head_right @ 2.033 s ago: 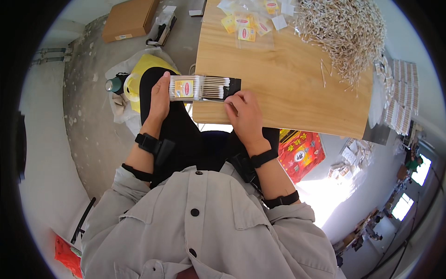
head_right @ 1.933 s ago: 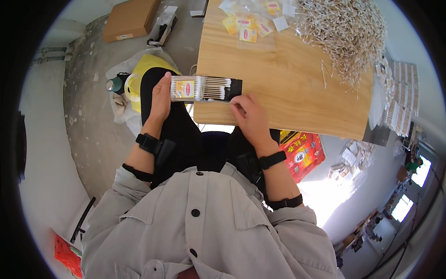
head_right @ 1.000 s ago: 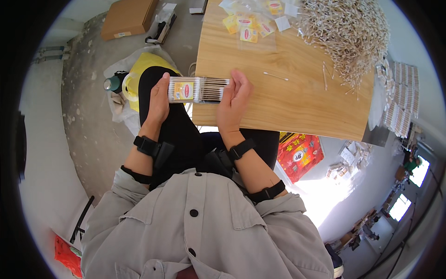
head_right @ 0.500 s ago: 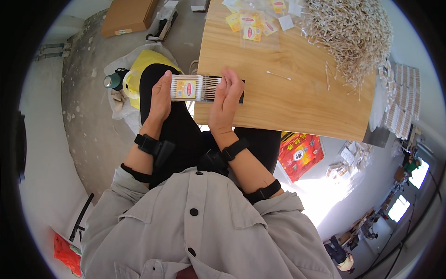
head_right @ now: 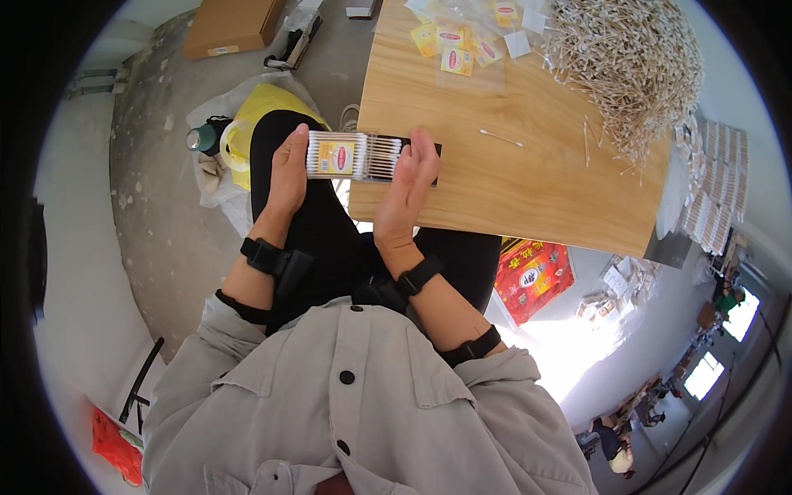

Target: The person opens a plastic package of cotton swabs and places them on a wooden table. They then gather loose cotton swabs from a large pile, align them into neat rows, and insert them into small plastic bags. The person seals the bags and places them on the table.

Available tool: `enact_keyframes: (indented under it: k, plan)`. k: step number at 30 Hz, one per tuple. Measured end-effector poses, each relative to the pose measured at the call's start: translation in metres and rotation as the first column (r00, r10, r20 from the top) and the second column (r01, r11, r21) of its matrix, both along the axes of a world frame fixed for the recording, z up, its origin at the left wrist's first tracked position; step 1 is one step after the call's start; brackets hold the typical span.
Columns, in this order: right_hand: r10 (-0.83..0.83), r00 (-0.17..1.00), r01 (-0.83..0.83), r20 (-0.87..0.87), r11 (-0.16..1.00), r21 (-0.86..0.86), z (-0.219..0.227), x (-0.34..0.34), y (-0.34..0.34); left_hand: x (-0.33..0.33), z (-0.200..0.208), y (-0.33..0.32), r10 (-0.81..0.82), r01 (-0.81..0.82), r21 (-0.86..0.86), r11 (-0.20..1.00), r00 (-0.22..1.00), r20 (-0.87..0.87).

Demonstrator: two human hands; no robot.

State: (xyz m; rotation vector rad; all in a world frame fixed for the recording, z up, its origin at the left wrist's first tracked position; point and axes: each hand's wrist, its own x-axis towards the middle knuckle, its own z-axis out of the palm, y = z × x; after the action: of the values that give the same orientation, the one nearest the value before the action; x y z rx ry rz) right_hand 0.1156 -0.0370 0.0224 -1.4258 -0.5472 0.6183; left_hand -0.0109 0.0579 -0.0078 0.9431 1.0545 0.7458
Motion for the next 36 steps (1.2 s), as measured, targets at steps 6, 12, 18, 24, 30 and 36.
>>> enact_keyframes:
  k: [6,12,18,24,30,36]
  plan:
    - [0.009,0.999,-0.009,-0.034,1.000,0.006,0.002,-0.006,0.002,-0.003,-0.004,0.001,-0.015,0.016,0.037,0.999,1.000,-0.019]
    - [0.047,0.976,-0.022,0.212,0.993,-0.117,-0.011,0.019,0.000,-0.002,-0.004,0.001,-0.021,0.021,0.026,0.999,1.000,-0.011]
    - [0.122,0.912,-0.015,0.391,0.964,-0.266,-0.002,0.020,0.001,-0.003,-0.004,0.001,-0.025,0.026,0.029,0.999,0.999,-0.031]
    - [0.060,0.973,-0.042,0.222,0.995,-0.086,-0.007,0.019,0.003,-0.001,0.002,0.001,-0.004,0.004,-0.011,1.000,1.000,0.011]
    - [0.082,0.995,-0.081,0.059,0.996,-0.029,0.007,0.006,0.013,0.000,-0.003,0.000,0.015,-0.014,-0.013,1.000,0.999,0.042]
    - [0.114,0.985,-0.106,0.128,0.992,-0.064,0.004,-0.007,0.019,0.002,-0.002,-0.001,0.012,-0.012,0.006,1.000,1.000,0.008]
